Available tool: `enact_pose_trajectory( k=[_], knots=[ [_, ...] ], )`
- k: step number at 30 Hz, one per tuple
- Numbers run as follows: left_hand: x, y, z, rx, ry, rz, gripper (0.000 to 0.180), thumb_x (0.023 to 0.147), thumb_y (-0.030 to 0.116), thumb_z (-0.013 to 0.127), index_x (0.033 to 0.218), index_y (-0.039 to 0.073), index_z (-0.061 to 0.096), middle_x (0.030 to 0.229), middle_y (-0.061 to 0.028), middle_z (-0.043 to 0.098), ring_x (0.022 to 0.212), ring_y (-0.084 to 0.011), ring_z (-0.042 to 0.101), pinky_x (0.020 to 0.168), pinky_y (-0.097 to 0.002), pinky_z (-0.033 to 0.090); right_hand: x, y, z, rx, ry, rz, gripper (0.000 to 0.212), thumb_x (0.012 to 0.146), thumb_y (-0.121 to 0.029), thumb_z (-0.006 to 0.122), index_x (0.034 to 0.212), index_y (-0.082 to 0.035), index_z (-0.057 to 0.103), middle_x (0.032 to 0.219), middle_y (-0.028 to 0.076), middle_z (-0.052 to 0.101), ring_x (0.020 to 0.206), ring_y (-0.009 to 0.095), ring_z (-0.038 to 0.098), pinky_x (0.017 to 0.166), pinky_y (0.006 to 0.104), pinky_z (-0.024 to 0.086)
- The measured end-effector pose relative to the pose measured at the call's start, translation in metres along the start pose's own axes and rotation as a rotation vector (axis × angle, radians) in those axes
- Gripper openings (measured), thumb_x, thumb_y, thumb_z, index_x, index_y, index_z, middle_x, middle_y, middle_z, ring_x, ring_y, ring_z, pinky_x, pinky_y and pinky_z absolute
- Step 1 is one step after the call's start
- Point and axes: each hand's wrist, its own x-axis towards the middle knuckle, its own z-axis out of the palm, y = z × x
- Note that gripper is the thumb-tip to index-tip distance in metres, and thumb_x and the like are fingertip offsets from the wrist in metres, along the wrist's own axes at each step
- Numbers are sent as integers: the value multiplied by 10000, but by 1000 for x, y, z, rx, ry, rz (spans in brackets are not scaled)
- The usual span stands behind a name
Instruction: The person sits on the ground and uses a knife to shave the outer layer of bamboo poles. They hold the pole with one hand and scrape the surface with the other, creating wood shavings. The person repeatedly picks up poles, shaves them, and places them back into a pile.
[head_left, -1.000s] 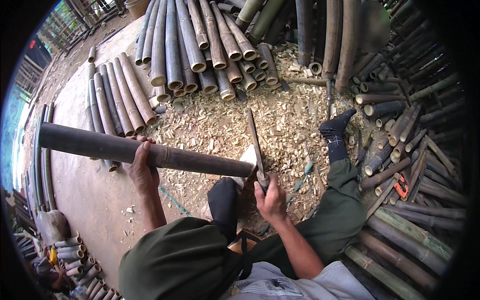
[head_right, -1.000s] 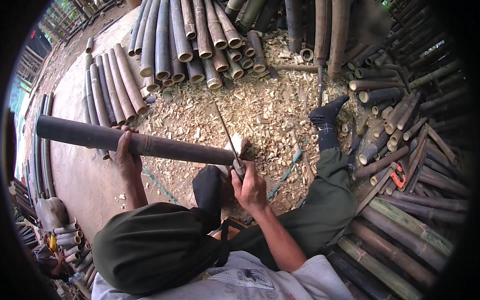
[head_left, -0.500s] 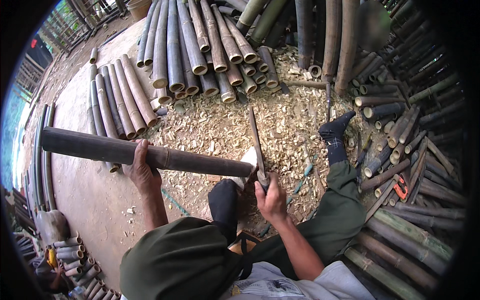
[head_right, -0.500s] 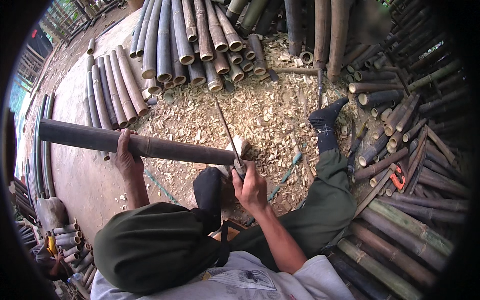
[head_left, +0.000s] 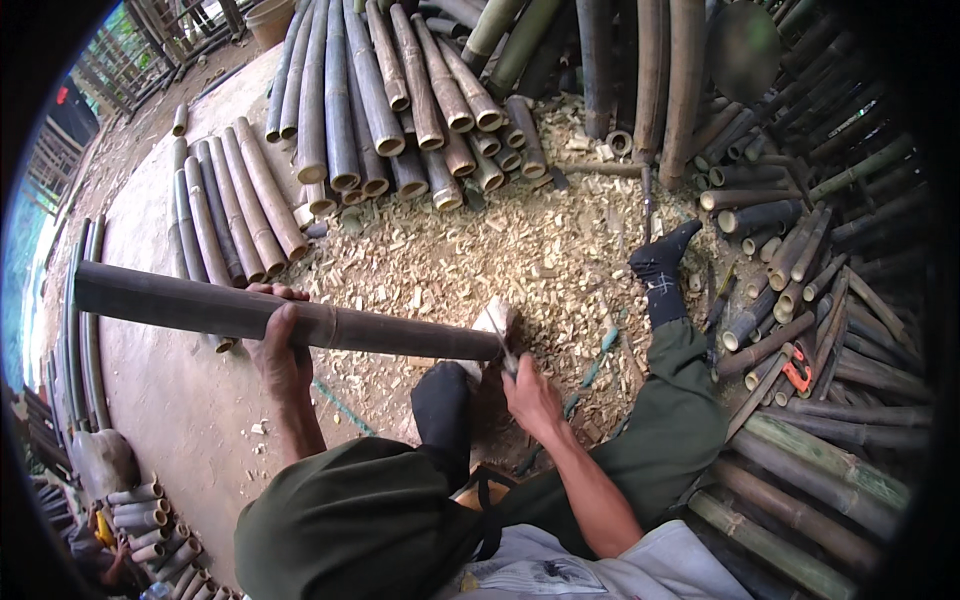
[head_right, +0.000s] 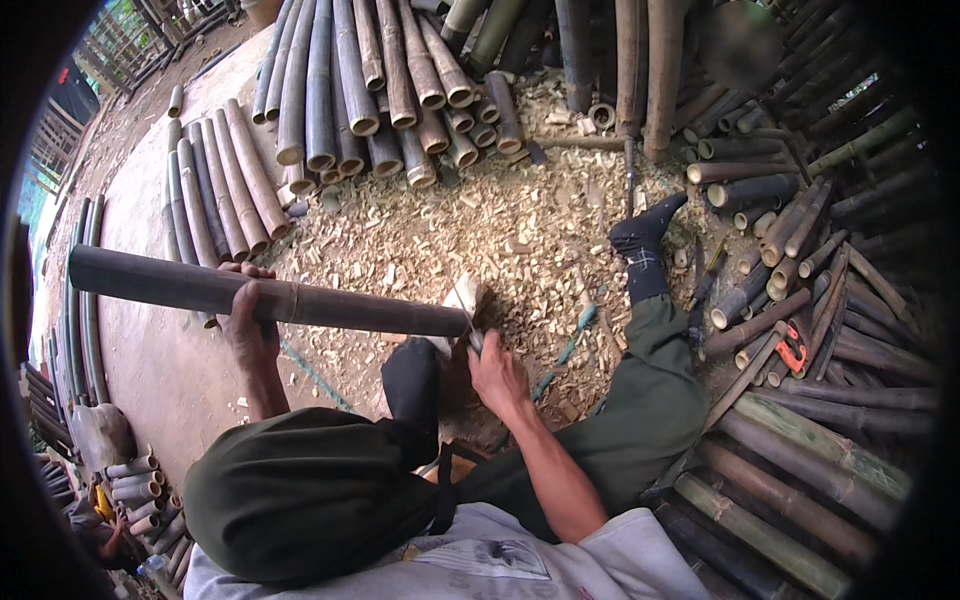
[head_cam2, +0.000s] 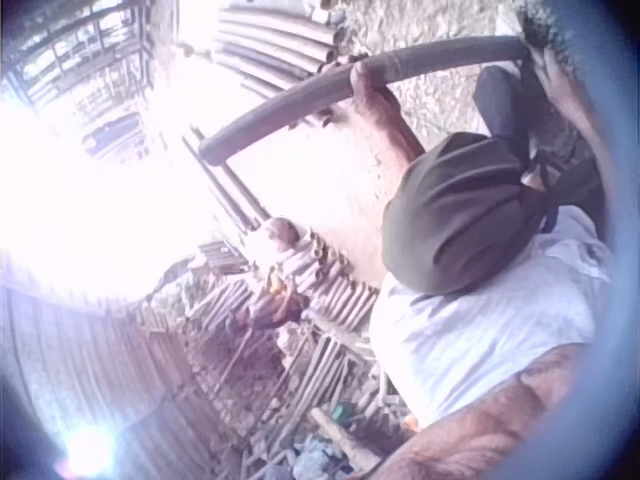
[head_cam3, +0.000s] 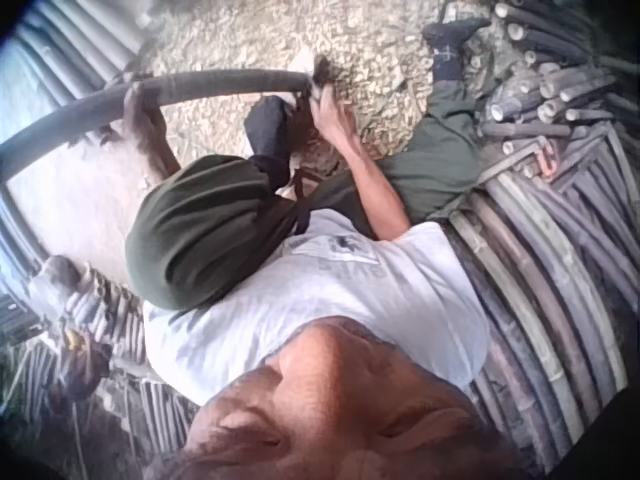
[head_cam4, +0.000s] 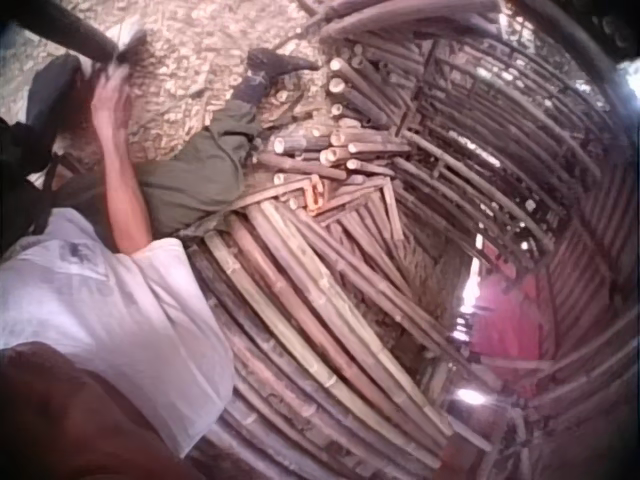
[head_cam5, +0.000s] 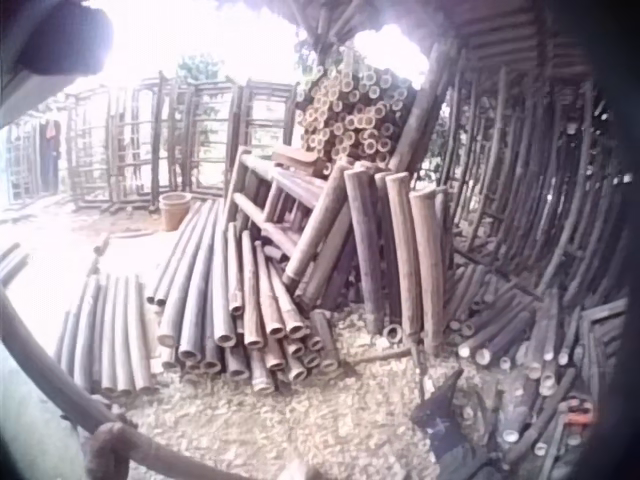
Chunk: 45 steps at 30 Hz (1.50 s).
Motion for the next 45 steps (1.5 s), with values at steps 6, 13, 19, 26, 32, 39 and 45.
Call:
enact_pose_trajectory(
  k=[6, 13, 19, 26, 32, 39, 45],
  knots=[
    [-3, 12, -17, 27, -101, -59, 557, 806, 78, 822, 1257, 79, 496, 1118, -93, 594, 1072, -265, 639, 1074, -466, 496, -12, -31, -47, 97, 34, -106, 348, 1023, -335, 599, 1108, -12, 502, 864, 297, 699, 865, 515, 687, 720, 586, 533],
    [-9, 11, -18, 30, -222, -120, 594, 749, 130, 847, 1212, 103, 476, 1092, -69, 541, 1096, -250, 595, 1110, -488, 464, -18, 2, -4, 144, 125, -112, 327, 1033, -317, 589, 1132, -16, 506, 860, 275, 701, 833, 481, 704, 697, 566, 536],
    [-7, 22, -17, 45, -304, -93, 606, 718, 150, 858, 1173, 114, 459, 1064, -49, 515, 1091, -228, 577, 1123, -465, 460, -17, -4, -23, 60, 61, -116, 344, 1046, -330, 566, 1144, -7, 501, 895, 302, 699, 822, 519, 684, 720, 604, 518],
    [-10, 21, -35, -38, -441, -188, 705, 617, 95, 928, 1133, 148, 450, 1062, -24, 522, 1079, -225, 586, 1194, -536, 410, -18, 17, 4, 135, 168, -181, 361, 1023, -335, 608, 1114, 0, 508, 855, 289, 692, 816, 495, 689, 674, 578, 536],
    [-15, 25, -46, -18, -494, -170, 690, 612, 91, 910, 1122, 145, 449, 1070, -30, 535, 1086, -231, 586, 1206, -543, 390, -24, 18, -17, 84, 16, -108, 352, 1025, -330, 611, 1110, -9, 493, 851, 286, 689, 839, 506, 680, 700, 578, 529],
    [-14, 25, -13, -69, -420, -200, 676, 630, 87, 897, 1144, 127, 460, 1065, -45, 537, 1092, -244, 586, 1163, -516, 443, -21, 38, 15, -111, 30, -64, 366, 1017, -316, 614, 1165, -7, 483, 838, 251, 706, 772, 485, 692, 672, 576, 537],
    [-9, -18, -84, -247, 153, -244, 407, 869, 155, 797, 1217, 70, 602, 1126, -80, 660, 1089, -223, 641, 1069, -469, 496, -34, 55, -4, 1025, -355, 52, 327, 1047, -322, 596, 1224, -57, 519, 760, 99, 626, 547, 203, 635, 480, 371, 518]
  ],
)
